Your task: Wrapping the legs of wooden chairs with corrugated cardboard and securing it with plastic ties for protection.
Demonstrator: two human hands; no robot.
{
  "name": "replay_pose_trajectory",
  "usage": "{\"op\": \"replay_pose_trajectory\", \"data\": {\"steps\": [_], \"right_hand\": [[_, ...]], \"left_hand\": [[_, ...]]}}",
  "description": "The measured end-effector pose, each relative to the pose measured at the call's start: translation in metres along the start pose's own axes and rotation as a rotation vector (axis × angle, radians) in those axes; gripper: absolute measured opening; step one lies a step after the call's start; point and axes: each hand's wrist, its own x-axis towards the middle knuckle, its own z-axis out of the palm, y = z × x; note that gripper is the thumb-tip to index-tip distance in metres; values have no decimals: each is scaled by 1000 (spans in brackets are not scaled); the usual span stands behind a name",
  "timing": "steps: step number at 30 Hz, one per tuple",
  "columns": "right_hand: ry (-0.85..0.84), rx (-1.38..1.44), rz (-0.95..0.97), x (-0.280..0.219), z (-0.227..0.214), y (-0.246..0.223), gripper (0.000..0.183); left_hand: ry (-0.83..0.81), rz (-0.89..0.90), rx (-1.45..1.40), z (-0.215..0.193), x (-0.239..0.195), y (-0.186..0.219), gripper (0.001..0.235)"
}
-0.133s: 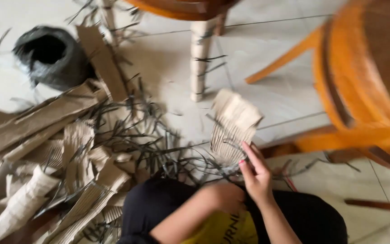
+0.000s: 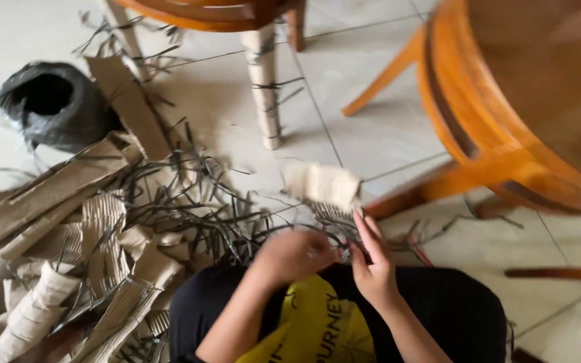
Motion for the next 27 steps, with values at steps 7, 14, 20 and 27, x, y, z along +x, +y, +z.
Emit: {"op": "replay_pose_trajectory", "data": {"steps": [7,14,20,27], "right_hand": [[-18,-47,-54,-66,-36,27,47],[326,-10,6,-52,-109,38,40],[442,41,140,-40,-170,64,24],[483,63,263,-32,-159,138,26]], "left_hand": [[744,8,-798,30,31,83,43],[791,-28,-591,67,66,71,12],[476,58,-427,30,97,106,29],[722,261,-497,48,185,119,25]]}}
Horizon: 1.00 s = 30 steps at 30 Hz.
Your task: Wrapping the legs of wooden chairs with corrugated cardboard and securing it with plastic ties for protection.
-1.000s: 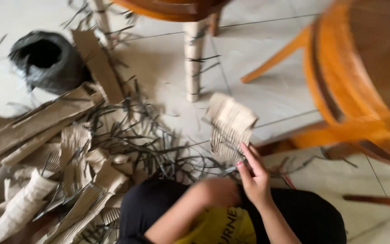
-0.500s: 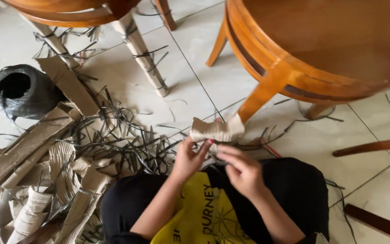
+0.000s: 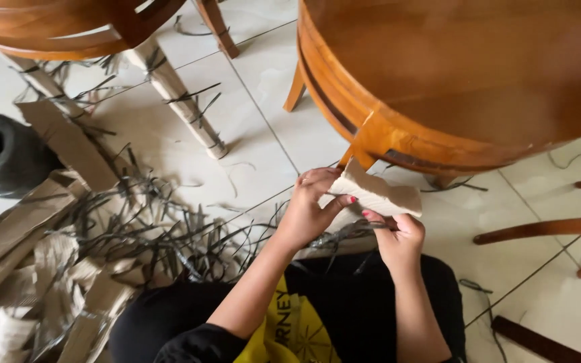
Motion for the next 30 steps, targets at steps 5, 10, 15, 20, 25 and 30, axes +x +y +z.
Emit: {"op": "replay_pose_trajectory", "data": {"steps": [5,10,15,20,25,30], "right_hand": [[123,-32,120,21,27,44,20],[75,195,124,32,57,33,60],[65,140,72,25,59,59,52],[105,44,35,23,65,45,26],[113,97,-23,7,60,48,27],[76,69,-85,-1,60,16,28]], "left_hand": [[64,-149,-155,9,27,-27,67],[-169,-299,-222,10,47,-58,91],[-194,-273,-133,14,47,-80,80],[-142,-228,-138,16,41,-68,77],[-138,-264,-136,7,22,-64,73],[-137,-320,-103,-10,1,-56,75]]}}
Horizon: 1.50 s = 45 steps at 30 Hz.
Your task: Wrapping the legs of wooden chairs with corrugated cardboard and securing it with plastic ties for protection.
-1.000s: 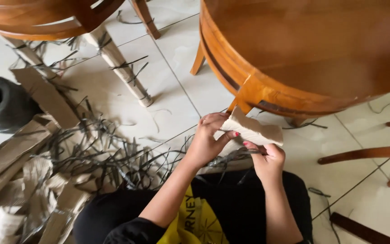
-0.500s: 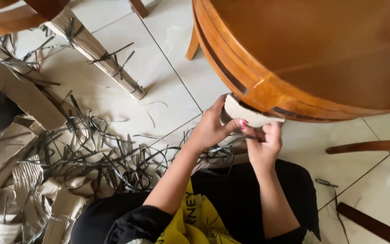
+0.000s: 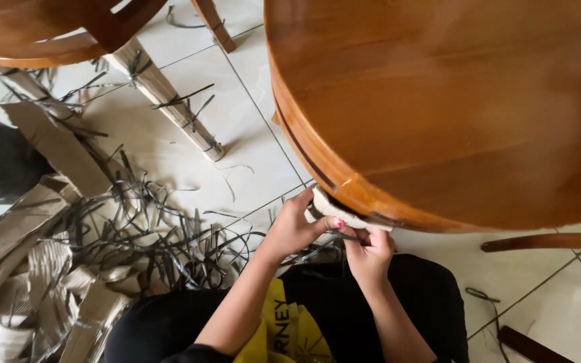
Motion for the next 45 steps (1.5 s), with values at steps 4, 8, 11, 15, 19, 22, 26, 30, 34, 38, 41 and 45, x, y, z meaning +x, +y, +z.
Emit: {"op": "replay_pose_trajectory", "data": {"steps": [4,8,11,15,19,22,26,30,34,38,41,45], "right_hand": [[-29,11,-54,-4,-1,-32,29],[-36,-4,-75,-5,-2,-48,33],[-31,-19,-89,-12,3,-44,37],[-42,-74,-108,-19,-12,-34,34],[12,-128,-139,1,-21,-47,40],[82,-65,-120,-15,-31,7,55],[121,-78,-107,-6,-21,-7,39],[198,-23,-50,-10,-13,14,35],[173,-138,-105,0,-6,-18,17],[128,-124,-117,18,-16,-57,14],[-386,-203,233,36,-55,-69,27],[-875,59,592,42,-96,-61,45]], "left_hand": [[-34,-49,28,-15,-20,23,87],[47,43,-111,-16,-34,37,81],[216,236,-248,-10,-37,36,76],[339,381,-322,5,-36,25,63],[356,418,-226,-1,-21,23,34],[373,425,-218,-4,-15,22,28],[366,448,-237,-6,-8,16,27],[387,484,-234,-4,-5,16,27],[428,469,-241,3,-7,13,34],[452,473,-232,5,-14,24,40],[376,399,-75,0,-24,36,31],[328,457,-18,-3,-28,44,17]]}}
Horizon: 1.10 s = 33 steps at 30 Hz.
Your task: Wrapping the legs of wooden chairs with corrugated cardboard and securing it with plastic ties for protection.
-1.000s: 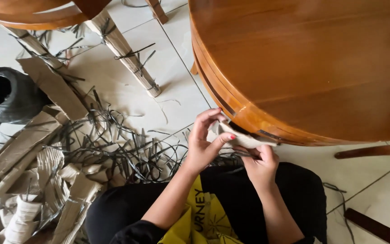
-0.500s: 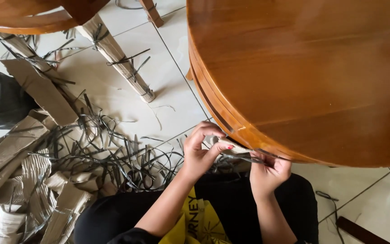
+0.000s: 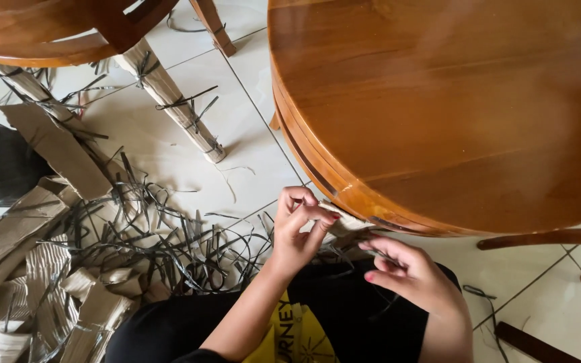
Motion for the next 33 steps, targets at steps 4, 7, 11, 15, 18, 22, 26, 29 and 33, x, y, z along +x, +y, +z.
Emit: {"op": "replay_pose_trajectory", "data": {"steps": [4,7,11,15,18,22,26,29,33], "right_hand": [[183,71,-68,-17,1,-4,25],[212,68,-107,-17,5,-1,23],[253,136,-125,-17,11,-7,25],[461,-87,102,-12,18,-12,14],[583,-398,-11,-5,22,2,9],[772,-437,-125,-5,29,-5,11],[882,-305,-126,0,36,10,13],[967,-95,-196,5,46,21,9],[938,156,-313,22,80,11,8]], "left_hand": [[-34,12,30,-3,0,8,17],[-34,-24,13,-3,-1,13,17],[-33,-50,22,-5,-1,14,14],[-31,-61,23,-6,-2,14,12],[-18,-68,15,-5,-3,10,9],[16,-66,3,-2,-5,7,8],[14,-46,-15,-2,-6,-1,10],[14,-15,81,1,-10,-5,23],[70,-36,81,8,-14,-14,40]]}}
